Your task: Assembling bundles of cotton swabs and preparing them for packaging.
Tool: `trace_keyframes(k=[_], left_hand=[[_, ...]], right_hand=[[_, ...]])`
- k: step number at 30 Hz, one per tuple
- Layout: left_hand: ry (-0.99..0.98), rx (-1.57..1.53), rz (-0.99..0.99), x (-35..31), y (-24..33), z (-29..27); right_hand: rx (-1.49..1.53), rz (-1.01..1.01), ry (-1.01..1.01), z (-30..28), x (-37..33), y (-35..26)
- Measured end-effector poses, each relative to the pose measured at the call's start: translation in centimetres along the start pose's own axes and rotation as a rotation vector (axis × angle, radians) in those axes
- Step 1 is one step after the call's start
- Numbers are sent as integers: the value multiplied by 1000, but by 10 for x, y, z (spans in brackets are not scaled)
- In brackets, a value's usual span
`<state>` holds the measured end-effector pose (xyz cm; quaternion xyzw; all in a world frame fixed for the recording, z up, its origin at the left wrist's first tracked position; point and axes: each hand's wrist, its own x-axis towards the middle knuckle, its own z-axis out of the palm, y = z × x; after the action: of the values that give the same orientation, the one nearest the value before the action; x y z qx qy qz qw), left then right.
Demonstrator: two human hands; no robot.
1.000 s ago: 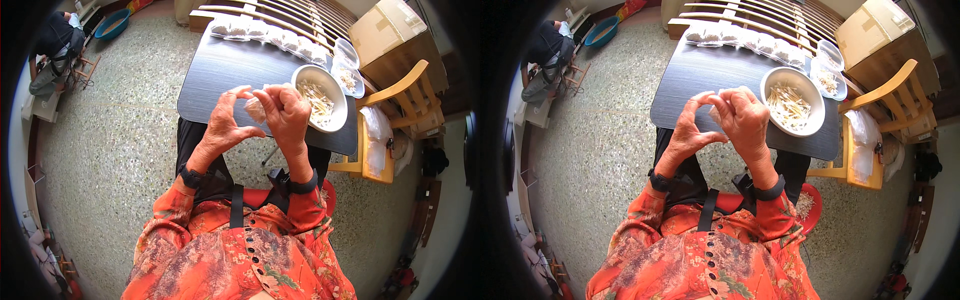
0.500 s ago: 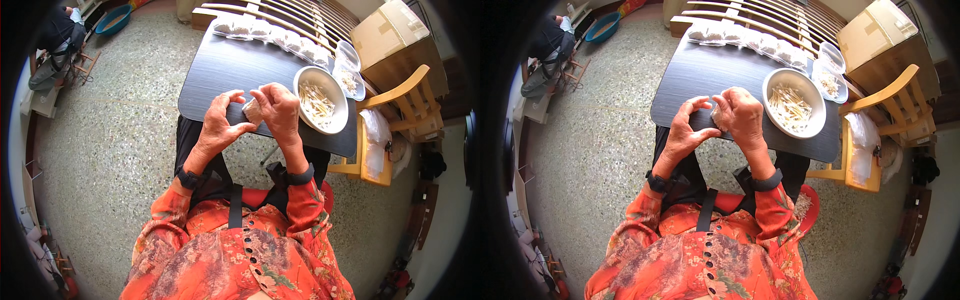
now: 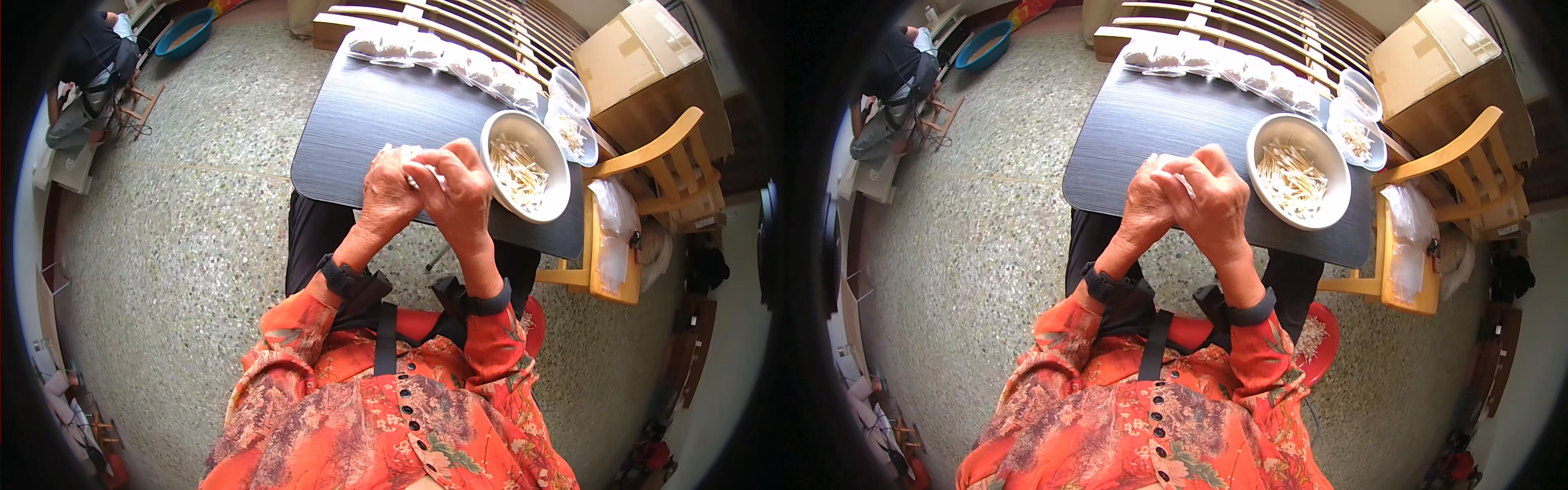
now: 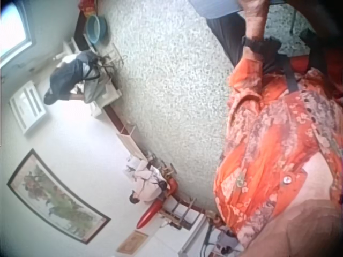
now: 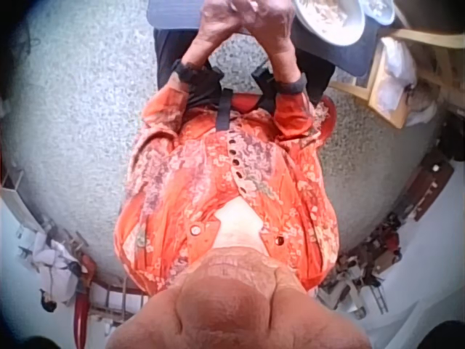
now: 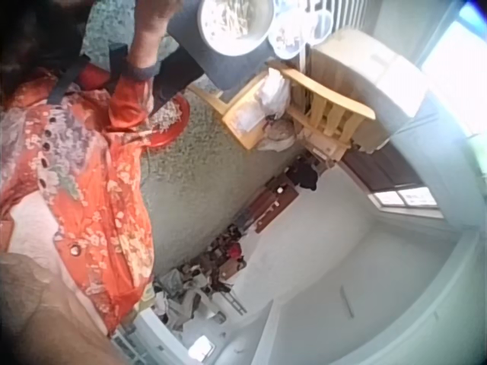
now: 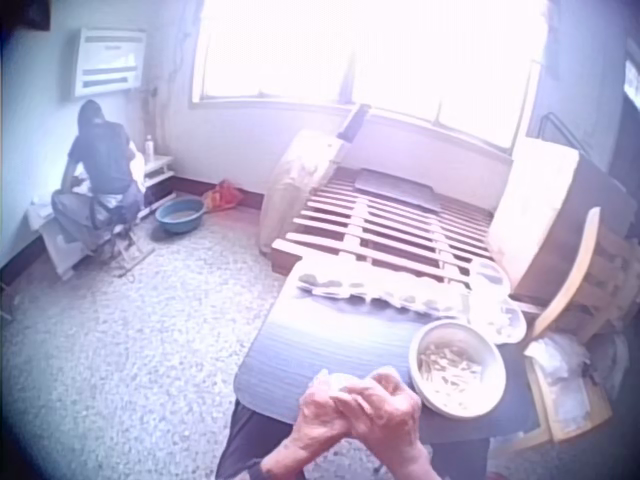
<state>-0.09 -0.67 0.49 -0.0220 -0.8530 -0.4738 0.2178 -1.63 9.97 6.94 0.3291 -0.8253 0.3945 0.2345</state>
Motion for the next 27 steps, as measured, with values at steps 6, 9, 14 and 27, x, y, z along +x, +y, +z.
trace_keyframes(k=[6,9,14,27], left_hand=[[81,-106,145,0,8,-2],[90,-194,91,0,7,-3],[-85,-150,117,2,-2,-7],[-110,-275,107,7,6,-14]], right_hand=[[-64,-42,8,-15,-15,0],[-45,-1,9,-12,-22,-1],[25,-49,6,-3,-25,0],[-186,-62,6,-6,-25,7]])
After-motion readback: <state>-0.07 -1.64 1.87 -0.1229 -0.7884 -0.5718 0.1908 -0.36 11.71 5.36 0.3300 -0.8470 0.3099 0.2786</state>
